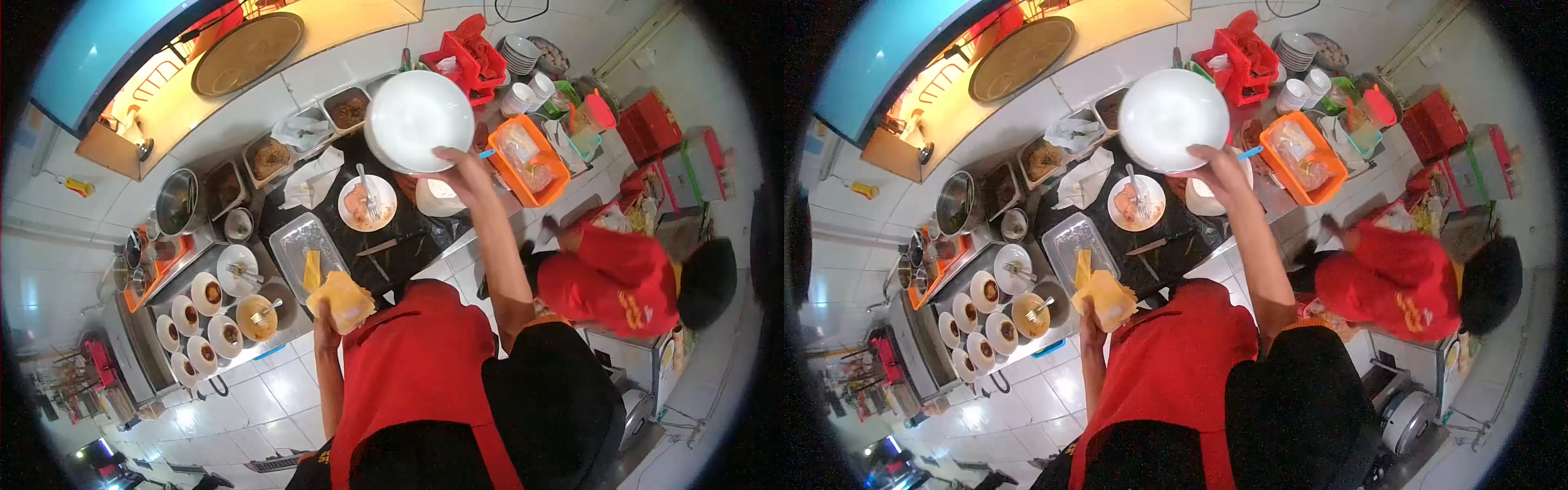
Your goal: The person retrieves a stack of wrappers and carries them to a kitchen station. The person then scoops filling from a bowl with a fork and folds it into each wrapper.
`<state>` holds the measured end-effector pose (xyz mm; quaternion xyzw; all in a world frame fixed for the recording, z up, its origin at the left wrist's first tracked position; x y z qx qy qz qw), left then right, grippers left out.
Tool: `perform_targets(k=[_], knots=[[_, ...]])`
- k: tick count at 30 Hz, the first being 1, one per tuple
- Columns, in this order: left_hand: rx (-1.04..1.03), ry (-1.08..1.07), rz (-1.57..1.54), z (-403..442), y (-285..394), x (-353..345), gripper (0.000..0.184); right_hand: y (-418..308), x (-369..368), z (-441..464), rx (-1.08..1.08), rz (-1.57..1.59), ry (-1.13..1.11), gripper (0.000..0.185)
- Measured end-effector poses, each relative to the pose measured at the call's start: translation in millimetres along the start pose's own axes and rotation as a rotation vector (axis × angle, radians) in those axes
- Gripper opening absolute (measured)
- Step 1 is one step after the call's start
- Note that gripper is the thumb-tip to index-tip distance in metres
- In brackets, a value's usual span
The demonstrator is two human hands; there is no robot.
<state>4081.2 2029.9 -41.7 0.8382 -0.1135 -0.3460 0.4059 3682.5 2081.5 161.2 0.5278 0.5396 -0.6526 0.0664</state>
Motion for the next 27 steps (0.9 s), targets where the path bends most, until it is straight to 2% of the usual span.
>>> perform_targets(k=[2, 5, 7, 9, 12, 13, 15, 17, 18, 19, 22, 25, 27], knots=[[-0.008, -0.014, 0.023, 2.6, 2.0, -15.3, 0.072, -24.0, 33.6, -7.7, 0.063, 0.041, 0.111, 0.065], [0.0, -0.164, 0.027, -2.2, 17.1, -70.2, 0.078, -66.3, 51.3, -16.8, 0.115, 0.043, 0.132, 0.066], [0.063, -0.214, -0.088, 1.2, 6.9, -88.7, 0.083, -89.5, 72.8, -9.4, 0.148, 0.084, 0.145, 0.065], [0.091, -0.235, -0.135, 6.2, 1.8, -101.8, 0.085, -117.7, 104.9, -2.5, 0.153, 0.105, 0.259, 0.063], [0.053, -0.037, -0.064, 27.3, -21.5, -81.8, 0.08, -161.6, 145.4, 25.9, 0.227, 0.094, 0.219, 0.062], [0.048, -0.103, -0.049, 39.3, -39.5, -70.4, 0.079, -181.2, 158.9, 37.3, 0.263, 0.074, 0.203, 0.061], [-0.015, 0.036, -0.029, 48.6, -36.6, -86.1, 0.079, -206.4, 199.4, 71.0, 0.231, 0.064, 0.189, 0.06], [0.051, -0.234, -0.152, 55.7, -38.2, -132.2, 0.078, -237.3, 229.0, 95.2, 0.259, 0.102, 0.211, 0.06], [0.03, -0.109, -0.172, 60.6, -41.5, -142.6, 0.078, -249.8, 251.0, 114.7, 0.263, 0.138, 0.216, 0.059], [0.018, 0.107, -0.17, 65.6, -56.1, -132.7, 0.078, -261.4, 271.9, 132.2, 0.254, 0.139, 0.213, 0.059], [-0.049, 0.129, -0.153, 71.2, -51.8, -176.0, 0.078, -305.5, 305.8, 174.7, 0.389, 0.028, 0.231, 0.054], [-0.061, 0.084, -0.162, 81.8, -55.9, -216.1, 0.078, -325.6, 342.0, 226.8, 0.353, 0.091, 0.245, 0.053], [-0.037, 0.221, -0.187, 87.3, -71.6, -214.5, 0.08, -335.0, 358.6, 257.9, 0.34, 0.105, 0.241, 0.052]])
Point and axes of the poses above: each hand's wrist, its own z-axis towards the middle knuckle, its own x-axis out of the back of the hand, y = z × x, the point moved 10 cm from there along z, towards the middle knuckle, and after that the axes turned 12 degrees about z, right-handed, at the moved point
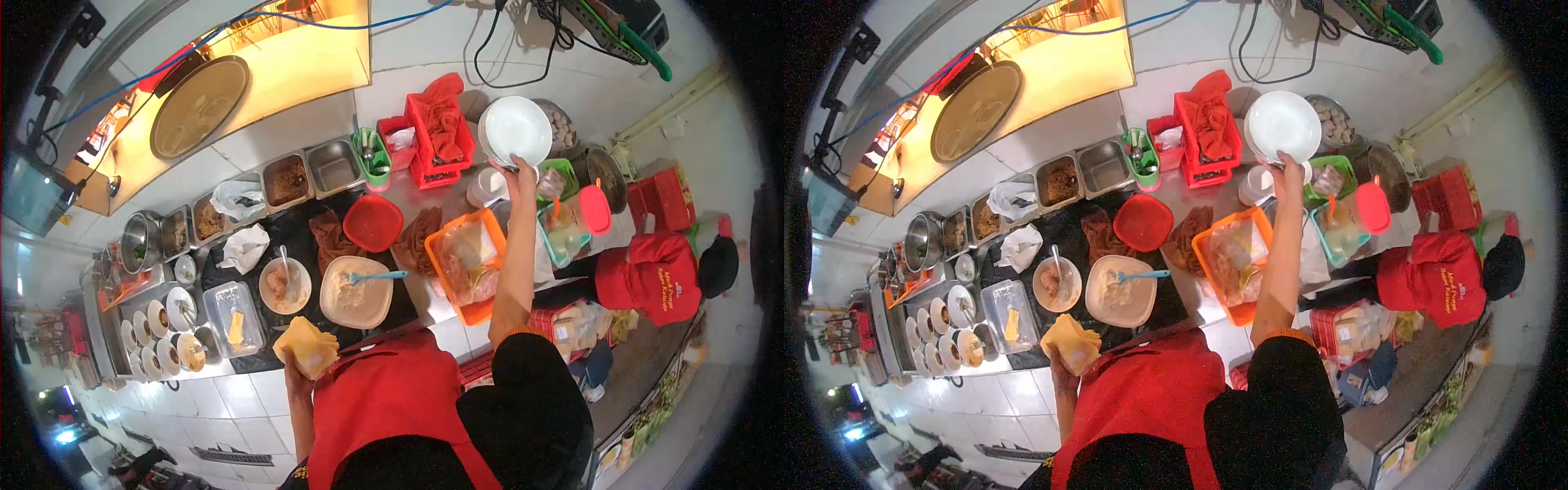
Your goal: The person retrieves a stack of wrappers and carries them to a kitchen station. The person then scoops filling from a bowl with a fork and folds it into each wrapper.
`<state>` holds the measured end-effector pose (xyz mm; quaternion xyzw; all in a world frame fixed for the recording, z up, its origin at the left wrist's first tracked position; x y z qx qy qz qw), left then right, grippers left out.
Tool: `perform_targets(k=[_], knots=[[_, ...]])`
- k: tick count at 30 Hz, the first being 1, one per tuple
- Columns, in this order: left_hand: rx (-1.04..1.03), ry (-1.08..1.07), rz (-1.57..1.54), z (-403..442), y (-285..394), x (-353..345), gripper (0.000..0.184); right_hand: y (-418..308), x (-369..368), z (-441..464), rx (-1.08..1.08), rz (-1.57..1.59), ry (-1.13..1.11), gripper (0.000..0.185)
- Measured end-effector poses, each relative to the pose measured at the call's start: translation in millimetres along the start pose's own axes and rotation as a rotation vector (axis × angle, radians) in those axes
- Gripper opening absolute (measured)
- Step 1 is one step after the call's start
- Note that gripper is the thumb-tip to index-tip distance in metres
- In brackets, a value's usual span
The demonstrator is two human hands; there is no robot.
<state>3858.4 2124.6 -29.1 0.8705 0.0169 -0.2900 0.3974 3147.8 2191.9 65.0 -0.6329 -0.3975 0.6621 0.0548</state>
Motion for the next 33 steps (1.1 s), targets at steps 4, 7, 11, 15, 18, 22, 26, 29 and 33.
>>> perform_targets(k=[4, 7, 11, 15, 18, 22, 26, 29, 33], knots=[[0.06, -0.092, -0.039, 12.4, -15.2, -25.5, 0.081, 12.4, 17.9, 58.8, -0.058, 0.022, 0.028, 0.05], [0.042, -0.104, -0.056, 16.7, -14.6, -53.8, 0.081, 28.7, 30.0, 84.5, -0.124, -0.002, 0.088, 0.052], [0.066, -0.014, -0.069, 25.1, -29.2, -44.5, 0.083, 47.6, 36.7, 102.7, -0.157, -0.018, 0.141, 0.052], [0.054, 0.019, -0.054, 26.9, -42.5, -36.9, 0.082, 72.9, 52.9, 116.8, -0.239, -0.071, 0.178, 0.05], [0.038, 0.056, -0.015, 23.9, -40.6, -42.4, 0.081, 94.0, 74.4, 131.0, -0.258, -0.142, 0.197, 0.044], [0.002, 0.146, 0.052, 22.0, -38.4, -32.7, 0.082, 120.7, 104.3, 145.1, -0.337, -0.283, 0.324, 0.034], [0.017, 0.088, -0.053, 18.7, -52.4, -27.2, 0.081, 116.9, 82.0, 133.7, -0.324, -0.243, 0.291, 0.026], [0.024, 0.114, -0.055, 17.6, -50.5, -37.0, 0.083, 151.0, 168.2, 199.1, -0.451, -0.274, 0.251, 0.026], [0.044, 0.041, -0.146, 13.6, -47.0, -47.5, 0.082, 161.2, 225.9, 244.2, -0.559, -0.393, 0.09, 0.027]])
Point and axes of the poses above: each hand's wrist, its own z-axis towards the middle knuckle, its own x-axis out of the back of the hand, y = z × x, the point moved 10 cm from there along z, towards the middle knuckle, and after that the axes turned 12 degrees about z, right-handed, at the moved point
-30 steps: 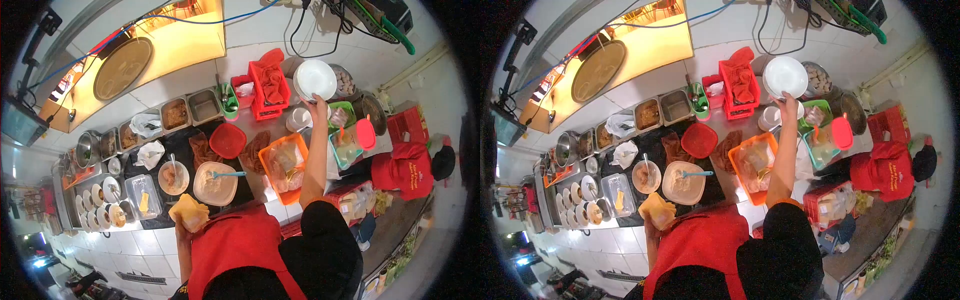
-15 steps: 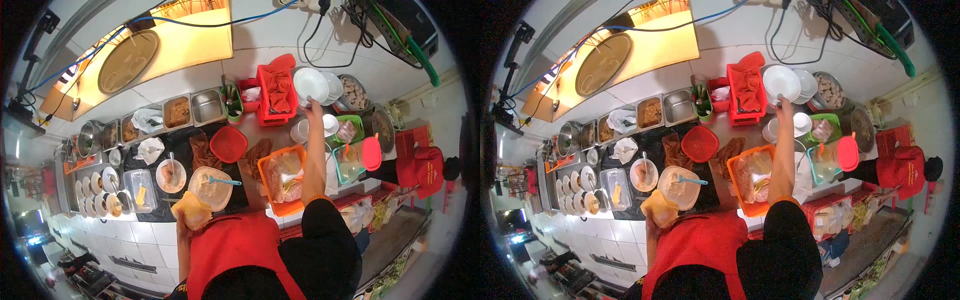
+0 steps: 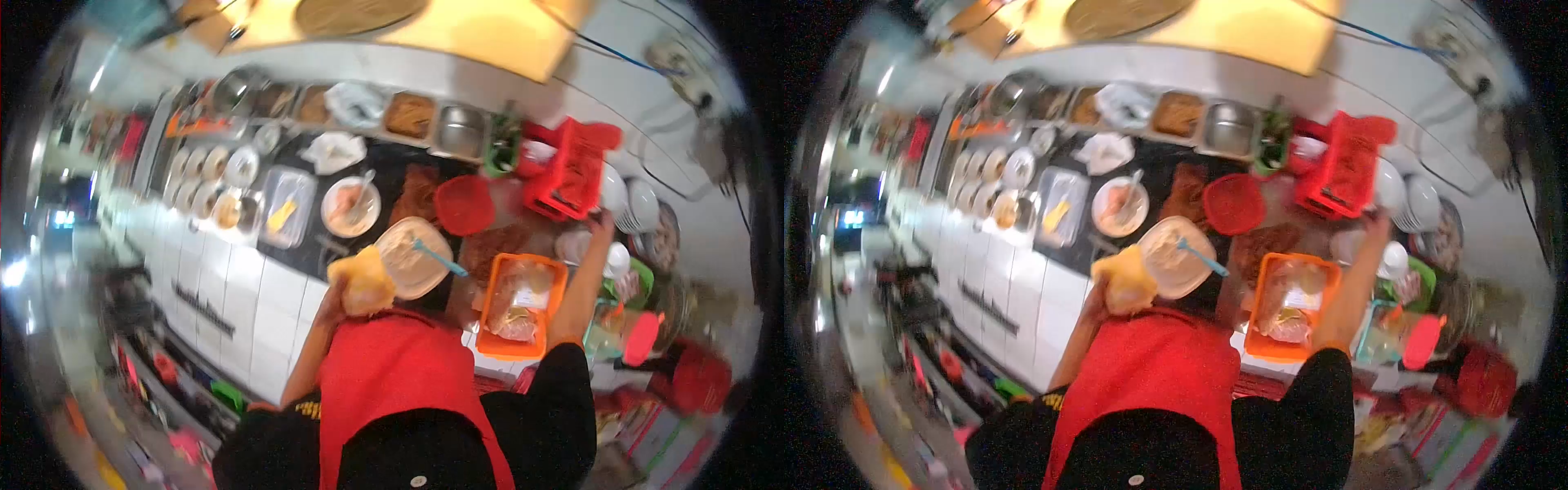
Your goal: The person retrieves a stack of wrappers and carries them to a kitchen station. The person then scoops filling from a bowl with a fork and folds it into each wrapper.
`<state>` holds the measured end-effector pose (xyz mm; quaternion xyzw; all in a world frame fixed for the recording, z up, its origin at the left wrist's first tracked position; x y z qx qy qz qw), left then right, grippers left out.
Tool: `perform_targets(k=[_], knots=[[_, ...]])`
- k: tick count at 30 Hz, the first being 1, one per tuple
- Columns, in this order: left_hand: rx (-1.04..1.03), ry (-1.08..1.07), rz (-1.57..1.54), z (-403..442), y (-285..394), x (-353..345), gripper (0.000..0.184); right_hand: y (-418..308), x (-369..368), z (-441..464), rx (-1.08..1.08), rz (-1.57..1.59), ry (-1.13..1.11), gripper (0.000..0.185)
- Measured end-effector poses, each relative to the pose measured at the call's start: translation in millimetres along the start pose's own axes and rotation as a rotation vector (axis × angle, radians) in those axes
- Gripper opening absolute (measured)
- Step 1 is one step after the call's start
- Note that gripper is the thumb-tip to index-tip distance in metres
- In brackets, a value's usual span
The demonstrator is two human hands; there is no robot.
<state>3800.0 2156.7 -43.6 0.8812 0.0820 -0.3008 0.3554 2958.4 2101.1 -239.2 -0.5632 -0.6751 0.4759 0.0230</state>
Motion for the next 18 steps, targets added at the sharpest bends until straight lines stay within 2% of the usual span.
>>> perform_targets(k=[1, 2, 3, 4, 5, 7, 8, 10, 11, 13, 14, 15, 16, 18], knots=[[0.009, -0.024, -0.022, -1.4, -1.1, -0.2, 0.082, -9.6, 1.5, 9.5, 0.127, -0.271, -0.15, 0.03], [0.023, -0.036, -0.048, -1.2, -4.8, 3.5, 0.081, -13.1, 3.6, 20.4, 0.17, -0.295, -0.229, 0.029], [0.081, 0.021, -0.096, -2.2, -13.7, 16.5, 0.078, -6.8, 4.2, 19.9, -0.023, -0.083, -0.025, 0.03], [0.037, 0.033, -0.092, -3.4, -5.1, 12.4, 0.077, -6.7, 25.7, 45.6, -0.112, -0.15, -0.108, 0.034], [0.002, 0.036, -0.086, -7.1, 1.8, 5.3, 0.076, -1.5, 13.8, 36.8, -0.318, -0.142, -0.013, 0.036], [-0.026, 0.027, -0.096, -9.3, 7.8, 6.5, 0.077, -1.7, -26.9, -32.1, -0.388, -0.134, 0.131, 0.033], [-0.048, 0.0, -0.093, -9.4, 12.5, 4.9, 0.078, -4.7, -28.8, -38.3, -0.391, -0.142, 0.131, 0.033], [-0.077, 0.006, -0.102, -11.8, 19.9, 8.1, 0.08, -1.7, -42.2, -56.5, -0.465, -0.14, -0.011, 0.032], [-0.091, 0.022, -0.101, -15.2, 26.6, 8.4, 0.082, -0.8, -31.2, -47.6, -0.465, -0.145, -0.008, 0.032], [-0.104, 0.04, -0.107, -20.3, 33.4, 13.3, 0.084, -18.4, 8.0, -3.3, -0.281, -0.212, 0.056, 0.036], [-0.107, 0.069, -0.116, -21.7, 34.7, 21.8, 0.084, -23.0, 19.9, -2.2, -0.282, -0.219, 0.056, 0.036], [-0.114, 0.097, -0.124, -22.8, 37.6, 32.4, 0.084, -27.0, 9.7, -14.4, -0.279, -0.228, 0.071, 0.039], [-0.117, 0.02, -0.149, -19.4, 34.8, 44.4, 0.082, -32.4, -4.8, -24.9, -0.281, -0.225, 0.082, 0.043], [-0.15, 0.073, -0.127, -24.7, 45.8, 55.8, 0.081, -47.2, -34.1, -51.2, -0.263, -0.226, 0.1, 0.05]])
Point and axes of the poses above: each hand's wrist, its own z-axis towards the middle knuckle, its own x-axis out of the back of the hand, y = z × x, the point moved 10 cm from there along z, towards the middle knuckle, and after that the axes turned 12 degrees about z, right-handed, at the moved point
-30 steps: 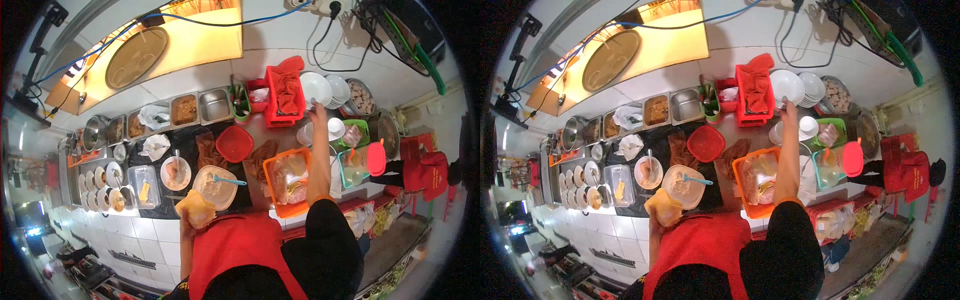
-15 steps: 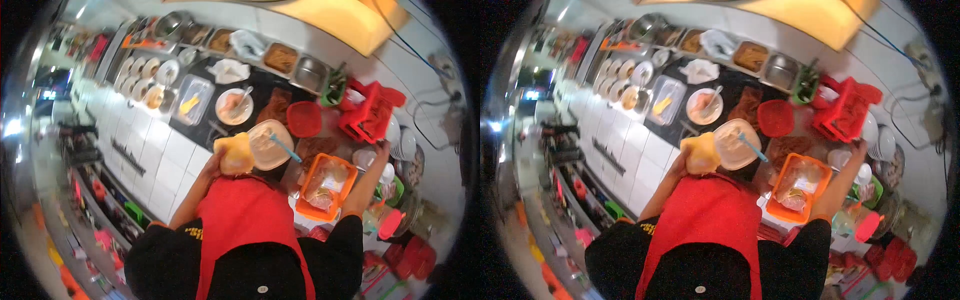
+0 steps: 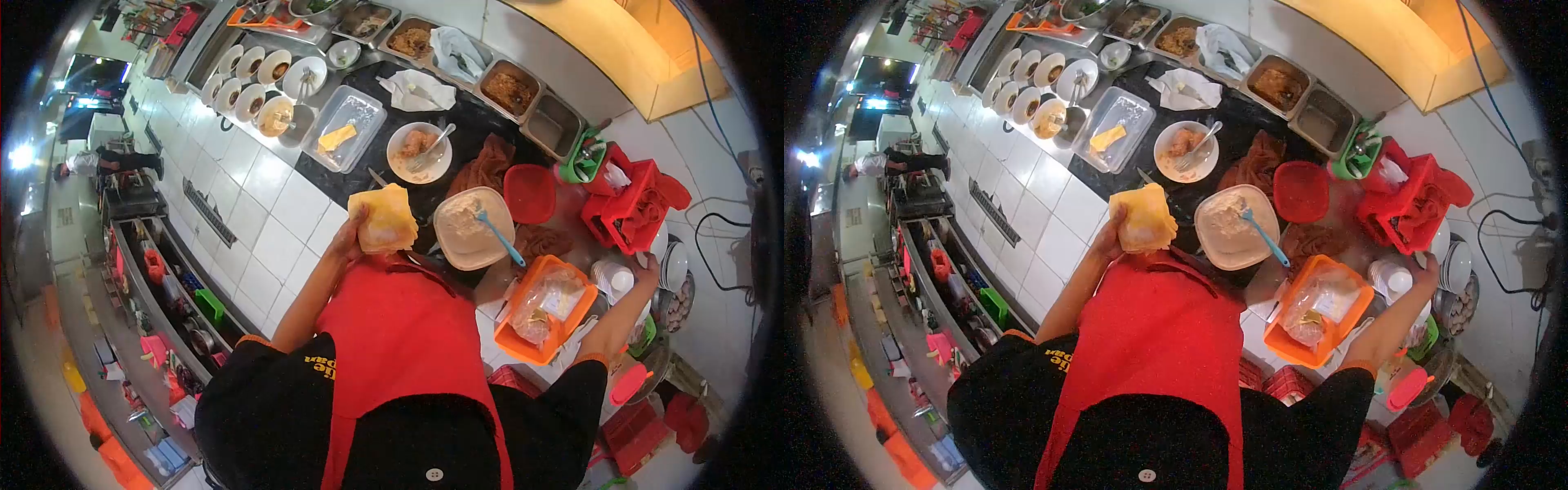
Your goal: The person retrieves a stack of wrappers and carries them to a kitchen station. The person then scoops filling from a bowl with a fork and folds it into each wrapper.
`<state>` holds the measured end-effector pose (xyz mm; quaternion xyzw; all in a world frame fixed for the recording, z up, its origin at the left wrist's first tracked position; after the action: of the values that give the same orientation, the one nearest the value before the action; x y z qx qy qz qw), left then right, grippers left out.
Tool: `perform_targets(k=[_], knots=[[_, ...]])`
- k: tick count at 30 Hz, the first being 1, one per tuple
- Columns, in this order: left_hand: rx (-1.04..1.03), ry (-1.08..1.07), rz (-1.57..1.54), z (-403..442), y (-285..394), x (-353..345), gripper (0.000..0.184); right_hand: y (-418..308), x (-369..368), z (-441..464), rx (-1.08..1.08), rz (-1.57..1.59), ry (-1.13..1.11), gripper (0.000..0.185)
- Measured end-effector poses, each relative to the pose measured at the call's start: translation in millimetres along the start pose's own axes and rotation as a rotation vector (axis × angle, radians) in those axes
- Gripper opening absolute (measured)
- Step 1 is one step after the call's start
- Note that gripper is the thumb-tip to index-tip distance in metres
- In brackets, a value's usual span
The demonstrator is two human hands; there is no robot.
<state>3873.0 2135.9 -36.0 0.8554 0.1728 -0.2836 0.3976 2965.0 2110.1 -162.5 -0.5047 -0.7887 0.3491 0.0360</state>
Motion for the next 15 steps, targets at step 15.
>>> perform_targets(k=[15], knots=[[-0.076, -0.359, -0.227, 38.0, 147.7, 59.4, 0.082, 298.2, -410.6, -455.1, 0.291, -0.594, -0.961, 0.033]])
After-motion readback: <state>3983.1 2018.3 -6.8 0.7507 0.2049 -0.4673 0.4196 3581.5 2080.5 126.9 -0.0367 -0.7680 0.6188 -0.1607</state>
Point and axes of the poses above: each hand's wrist, its own z-axis towards the middle knuckle, its own x-axis out of the back of the hand, y = z × x, the point moved 10 cm from there along z, towards the middle knuckle, and after that the axes turned 12 degrees about z, right-handed, at the moved point
